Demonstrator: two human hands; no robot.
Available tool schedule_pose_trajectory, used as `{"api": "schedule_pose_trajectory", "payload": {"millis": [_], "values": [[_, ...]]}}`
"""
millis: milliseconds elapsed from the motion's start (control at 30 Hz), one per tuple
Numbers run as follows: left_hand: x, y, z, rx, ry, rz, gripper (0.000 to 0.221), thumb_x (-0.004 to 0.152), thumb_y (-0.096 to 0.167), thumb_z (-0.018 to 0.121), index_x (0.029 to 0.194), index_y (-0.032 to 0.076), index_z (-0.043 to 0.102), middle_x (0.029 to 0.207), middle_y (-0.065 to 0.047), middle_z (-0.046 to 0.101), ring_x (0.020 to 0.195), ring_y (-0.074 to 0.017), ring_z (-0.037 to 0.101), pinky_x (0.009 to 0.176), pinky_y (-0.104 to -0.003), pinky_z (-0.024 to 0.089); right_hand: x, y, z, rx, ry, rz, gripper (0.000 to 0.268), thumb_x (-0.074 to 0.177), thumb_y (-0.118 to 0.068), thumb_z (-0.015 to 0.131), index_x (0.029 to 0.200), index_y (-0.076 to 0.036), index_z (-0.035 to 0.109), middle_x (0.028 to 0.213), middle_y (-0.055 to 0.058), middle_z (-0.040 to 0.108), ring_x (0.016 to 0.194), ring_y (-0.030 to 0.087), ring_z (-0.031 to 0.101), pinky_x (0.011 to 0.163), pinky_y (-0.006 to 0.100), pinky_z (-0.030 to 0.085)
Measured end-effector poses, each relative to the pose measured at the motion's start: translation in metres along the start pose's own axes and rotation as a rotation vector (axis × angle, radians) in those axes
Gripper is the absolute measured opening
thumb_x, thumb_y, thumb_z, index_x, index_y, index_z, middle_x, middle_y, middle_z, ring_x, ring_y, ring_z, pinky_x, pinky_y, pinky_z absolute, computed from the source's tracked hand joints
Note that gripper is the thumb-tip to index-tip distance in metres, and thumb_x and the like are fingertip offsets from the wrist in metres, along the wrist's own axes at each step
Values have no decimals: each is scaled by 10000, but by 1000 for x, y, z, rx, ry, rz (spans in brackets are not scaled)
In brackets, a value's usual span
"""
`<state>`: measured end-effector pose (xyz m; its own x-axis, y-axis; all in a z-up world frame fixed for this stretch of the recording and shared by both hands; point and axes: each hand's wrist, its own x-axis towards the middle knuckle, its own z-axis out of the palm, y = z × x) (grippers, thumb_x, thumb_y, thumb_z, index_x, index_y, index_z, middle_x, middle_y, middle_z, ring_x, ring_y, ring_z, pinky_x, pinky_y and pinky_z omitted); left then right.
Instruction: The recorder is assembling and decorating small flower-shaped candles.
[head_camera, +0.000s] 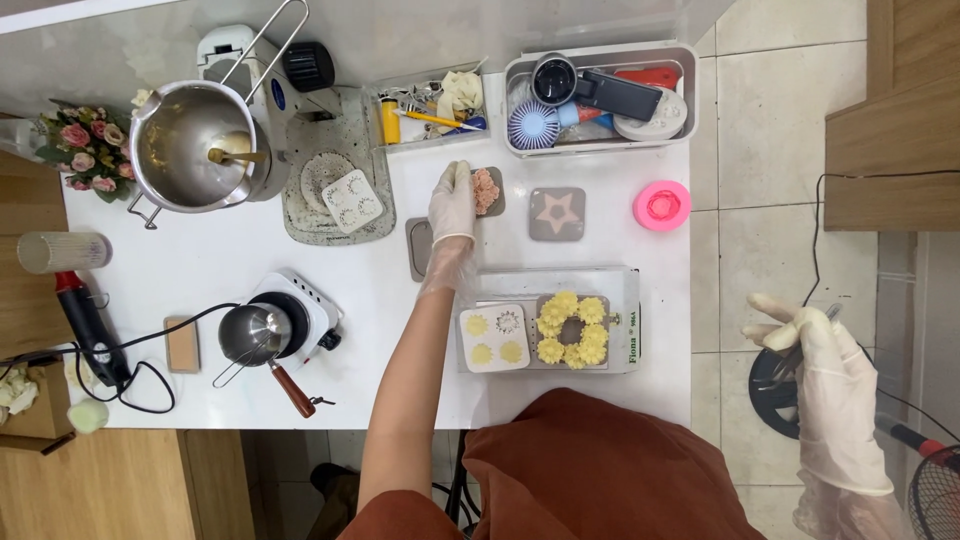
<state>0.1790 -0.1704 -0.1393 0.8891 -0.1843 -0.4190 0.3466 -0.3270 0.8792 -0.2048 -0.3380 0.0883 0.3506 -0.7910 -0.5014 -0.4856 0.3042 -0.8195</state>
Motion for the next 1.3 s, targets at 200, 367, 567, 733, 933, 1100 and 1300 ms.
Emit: {"api": "schedule_pose_trajectory", "payload": {"millis": [200, 367, 567, 733, 933, 1100, 1300], "values": [[-11, 18, 1, 104, -1, -52, 593, 1002, 430, 552, 1420, 10, 568, 1352, -138, 675, 1218, -189, 643, 1060, -288, 461, -2, 9, -8, 0, 20, -18, 327, 1110, -264, 473, 856, -115, 616, 1307, 96, 732, 939, 108, 679, 602, 184, 486], [-11, 20, 0, 91, -12, -60, 563, 991, 442, 547, 1357, 23, 632, 1240, -130, 743, 1124, -194, 687, 1006, -295, 498, -16, 5, -7, 6, 28, -44, 335, 1110, -264, 460, 850, -119, 614, 1293, 96, 726, 981, 116, 689, 710, 203, 517], [-13, 21, -11, 137, -4, -49, 555, 995, 461, 538, 1318, 28, 667, 1175, -111, 759, 1075, -174, 692, 991, -290, 495, -27, 7, -2, 33, 33, -52, 320, 1106, -247, 466, 860, -107, 613, 1303, 112, 724, 993, 136, 691, 755, 227, 525], [-29, 45, -41, 106, -41, -57, 542, 991, 452, 548, 1319, 39, 672, 1180, -102, 765, 1095, -173, 675, 1012, -289, 483, -37, 9, 7, 45, 38, -109, 318, 1120, -257, 475, 873, -105, 605, 1310, 119, 718, 998, 143, 691, 755, 238, 523], [-93, 106, -95, 48, -162, 86, 525, 998, 429, 597, 1362, 55, 650, 1296, -71, 711, 1161, -144, 652, 1036, -283, 468, -63, -16, 36, 46, 99, -185, 321, 1119, -260, 484, 868, -101, 607, 1295, 117, 721, 1005, 162, 700, 767, 258, 501], [-203, 232, -179, 729, -469, 330, 498, 997, 411, 540, 1422, 154, 580, 1225, -131, 725, 955, -274, 716, 913, -370, 543, -87, -26, 68, 71, 144, -337, 321, 1128, -239, 478, 868, -90, 594, 1295, 118, 714, 1023, 174, 699, 966, 322, 520], [-300, 297, -280, 1135, -386, 1018, 438, 988, 376, 559, 1186, 2, 668, 955, -154, 712, 945, -315, 688, 893, -429, 513, -120, -64, 118, 134, 179, -460, 327, 1135, -253, 472, 879, -94, 599, 1258, 135, 724, 970, 169, 698, 994, 336, 520]]}}
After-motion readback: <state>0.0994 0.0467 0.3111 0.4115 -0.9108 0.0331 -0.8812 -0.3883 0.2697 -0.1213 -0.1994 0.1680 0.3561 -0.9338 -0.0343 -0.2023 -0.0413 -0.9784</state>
